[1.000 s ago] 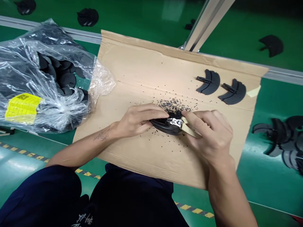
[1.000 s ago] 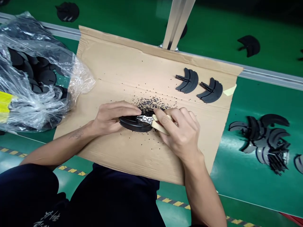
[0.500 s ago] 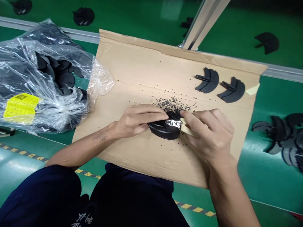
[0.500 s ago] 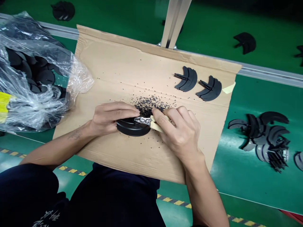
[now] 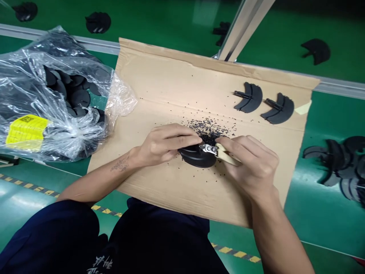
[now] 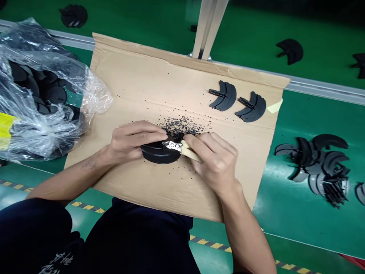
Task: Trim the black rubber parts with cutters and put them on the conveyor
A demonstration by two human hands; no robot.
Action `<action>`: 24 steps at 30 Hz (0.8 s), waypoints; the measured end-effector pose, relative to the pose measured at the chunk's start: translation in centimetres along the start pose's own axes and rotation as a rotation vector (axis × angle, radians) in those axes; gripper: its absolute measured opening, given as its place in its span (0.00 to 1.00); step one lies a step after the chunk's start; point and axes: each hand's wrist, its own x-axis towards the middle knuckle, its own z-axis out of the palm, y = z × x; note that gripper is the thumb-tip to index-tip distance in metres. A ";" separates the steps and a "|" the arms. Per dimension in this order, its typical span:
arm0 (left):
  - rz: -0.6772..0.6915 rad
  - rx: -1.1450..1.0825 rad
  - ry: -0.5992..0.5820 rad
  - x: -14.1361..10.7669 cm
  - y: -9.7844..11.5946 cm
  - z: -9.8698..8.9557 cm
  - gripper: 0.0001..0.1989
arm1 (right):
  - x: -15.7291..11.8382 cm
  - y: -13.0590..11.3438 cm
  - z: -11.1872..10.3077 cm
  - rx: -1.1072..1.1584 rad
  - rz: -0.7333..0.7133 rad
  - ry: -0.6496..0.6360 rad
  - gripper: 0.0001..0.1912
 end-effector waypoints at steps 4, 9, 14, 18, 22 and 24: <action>0.010 0.122 0.001 -0.1 -0.3 0.0 0.18 | 0.2 1.0 0.1 0.017 0.144 0.016 0.08; 0.026 0.251 -0.043 -0.2 -0.4 -0.2 0.21 | 0.2 2.6 0.2 -0.035 0.120 -0.018 0.11; -0.001 0.333 -0.055 -0.1 -0.2 -0.4 0.21 | 0.0 2.9 0.2 -0.111 0.103 -0.119 0.19; -0.004 0.373 -0.088 -0.1 -0.1 -0.5 0.19 | 0.1 2.4 0.0 -0.239 0.056 -0.129 0.19; 0.027 0.386 -0.082 0.0 0.0 -0.2 0.17 | 0.2 1.8 -0.1 -0.338 0.010 -0.092 0.15; 0.049 0.391 -0.072 0.1 0.0 -0.1 0.16 | 0.1 1.7 0.0 -0.357 0.013 -0.101 0.13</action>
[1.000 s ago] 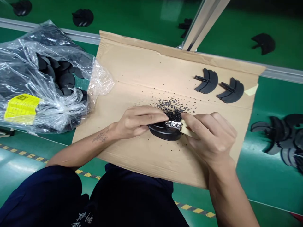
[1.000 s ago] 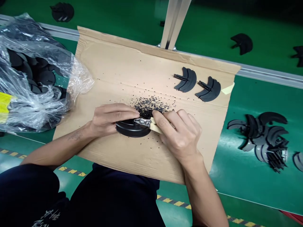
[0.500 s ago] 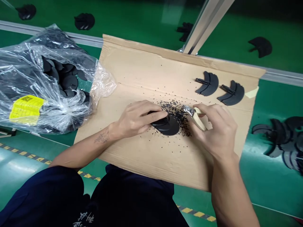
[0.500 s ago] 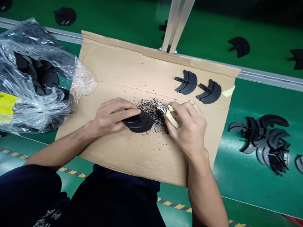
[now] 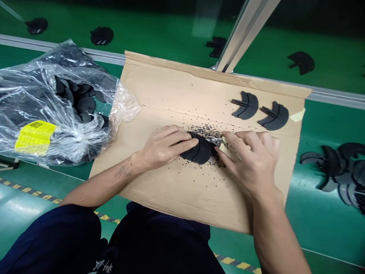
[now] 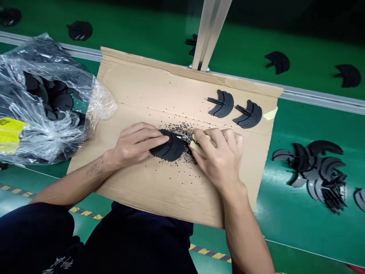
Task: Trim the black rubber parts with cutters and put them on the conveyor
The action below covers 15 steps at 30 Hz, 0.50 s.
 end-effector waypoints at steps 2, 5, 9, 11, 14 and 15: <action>0.018 0.006 0.004 0.1 0.1 0.0 0.14 | -0.1 -0.1 0.2 -0.009 0.004 -0.012 0.12; 0.029 0.010 0.000 0.1 0.1 0.1 0.13 | -0.2 -0.2 0.4 -0.009 -0.003 -0.018 0.13; 0.026 0.004 0.007 0.2 0.2 0.1 0.12 | -0.1 -0.4 0.3 0.012 -0.022 0.005 0.12; 0.027 0.001 -0.004 0.1 0.2 0.1 0.12 | 0.0 -0.6 0.2 0.018 -0.030 0.009 0.12; 0.027 0.005 -0.063 -0.1 0.4 0.1 0.16 | -0.1 -0.6 0.2 0.017 -0.040 0.009 0.13; 0.027 0.015 -0.089 -0.1 0.4 0.2 0.18 | -0.1 -0.6 0.2 0.016 -0.047 0.009 0.14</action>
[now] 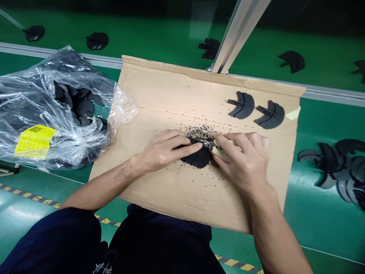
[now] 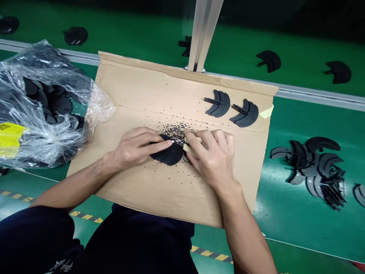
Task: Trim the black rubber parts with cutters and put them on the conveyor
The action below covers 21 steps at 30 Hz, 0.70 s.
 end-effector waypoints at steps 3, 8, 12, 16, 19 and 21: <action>-0.006 0.040 -0.038 -0.1 0.1 0.1 0.21 | 0.0 0.0 0.1 0.007 -0.013 0.000 0.15; -0.065 0.068 0.032 -0.2 -0.2 0.2 0.25 | 0.1 0.4 -0.1 0.017 0.020 0.080 0.13; -0.107 0.030 0.087 -0.2 -0.5 0.1 0.26 | 0.0 1.2 -0.1 0.063 0.124 0.073 0.16; -0.248 -0.247 0.099 0.0 -0.2 0.1 0.17 | -0.3 2.1 0.0 0.062 0.283 -0.051 0.19; -0.514 -0.624 0.095 0.2 0.2 0.1 0.12 | -0.6 2.8 0.1 0.022 0.339 -0.090 0.21; -0.680 -0.796 0.130 0.4 -0.3 0.1 0.22 | -0.8 3.3 0.2 0.002 0.322 -0.081 0.20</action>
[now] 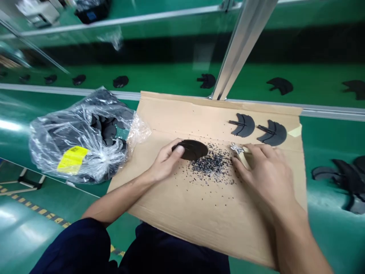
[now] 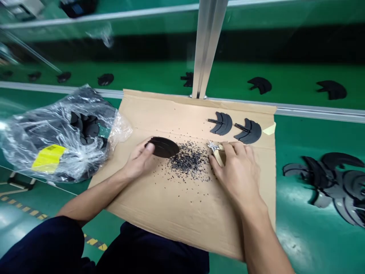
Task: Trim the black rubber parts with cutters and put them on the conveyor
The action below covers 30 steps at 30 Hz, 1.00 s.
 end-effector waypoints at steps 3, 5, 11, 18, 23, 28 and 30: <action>-0.040 0.036 0.073 2.6 -0.4 -1.8 0.35 | 0.0 0.6 0.3 -0.022 -0.060 0.066 0.20; 0.050 0.239 0.088 5.8 -0.5 -3.9 0.33 | 0.1 0.9 0.5 -0.030 -0.077 0.103 0.21; 0.013 1.011 0.113 17.3 -1.2 -10.2 0.22 | -0.1 1.1 0.6 -0.014 -0.047 0.100 0.19; -0.195 1.111 0.041 22.8 -2.8 -10.6 0.18 | -0.3 0.7 0.7 0.007 -0.045 0.163 0.19; -0.130 1.072 -0.018 25.4 -3.6 -4.5 0.19 | -0.1 0.1 0.1 0.074 -0.052 0.229 0.18; -0.138 1.043 -0.009 26.1 -3.2 -0.4 0.17 | 0.0 -0.3 0.0 0.115 -0.123 0.248 0.16; -0.138 1.036 0.035 25.5 -2.3 -0.8 0.13 | 0.1 -0.4 0.1 0.136 -0.156 0.258 0.15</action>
